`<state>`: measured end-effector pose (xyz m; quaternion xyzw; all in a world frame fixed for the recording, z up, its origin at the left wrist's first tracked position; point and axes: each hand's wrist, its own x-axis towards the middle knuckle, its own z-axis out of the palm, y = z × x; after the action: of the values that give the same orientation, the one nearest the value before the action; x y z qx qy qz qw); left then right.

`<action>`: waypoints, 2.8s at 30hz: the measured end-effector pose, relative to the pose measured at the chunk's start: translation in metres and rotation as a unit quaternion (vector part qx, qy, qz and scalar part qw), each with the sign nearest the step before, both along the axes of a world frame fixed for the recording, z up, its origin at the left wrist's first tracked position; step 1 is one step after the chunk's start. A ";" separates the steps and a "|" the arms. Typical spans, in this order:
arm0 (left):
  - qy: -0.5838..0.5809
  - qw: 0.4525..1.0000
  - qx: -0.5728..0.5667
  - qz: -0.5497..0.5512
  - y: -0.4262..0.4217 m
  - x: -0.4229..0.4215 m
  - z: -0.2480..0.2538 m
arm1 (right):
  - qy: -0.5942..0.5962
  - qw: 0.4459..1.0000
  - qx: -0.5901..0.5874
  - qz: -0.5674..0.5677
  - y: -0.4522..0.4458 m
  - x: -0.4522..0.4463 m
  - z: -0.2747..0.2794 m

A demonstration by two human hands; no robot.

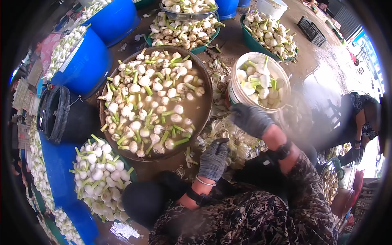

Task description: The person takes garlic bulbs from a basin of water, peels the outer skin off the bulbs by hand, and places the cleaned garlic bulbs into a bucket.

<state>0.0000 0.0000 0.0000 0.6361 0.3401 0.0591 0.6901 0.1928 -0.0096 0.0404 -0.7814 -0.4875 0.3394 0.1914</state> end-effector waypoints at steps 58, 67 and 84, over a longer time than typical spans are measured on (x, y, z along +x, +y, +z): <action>-0.331 0.835 -0.417 0.143 0.020 0.005 0.016 | -0.123 0.924 0.344 -0.110 -0.078 -0.035 0.047; -0.284 0.918 -0.244 0.130 0.019 0.002 0.001 | -0.133 0.906 0.318 -0.244 -0.080 -0.018 -0.005; -0.280 0.880 -0.361 0.130 0.015 0.002 0.003 | -0.225 0.920 0.281 -0.156 -0.085 -0.018 0.034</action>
<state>0.0019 0.0147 0.0029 0.2500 0.2104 0.1968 0.9244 0.1744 -0.0949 0.0745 -0.8174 -0.4650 -0.0300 0.3388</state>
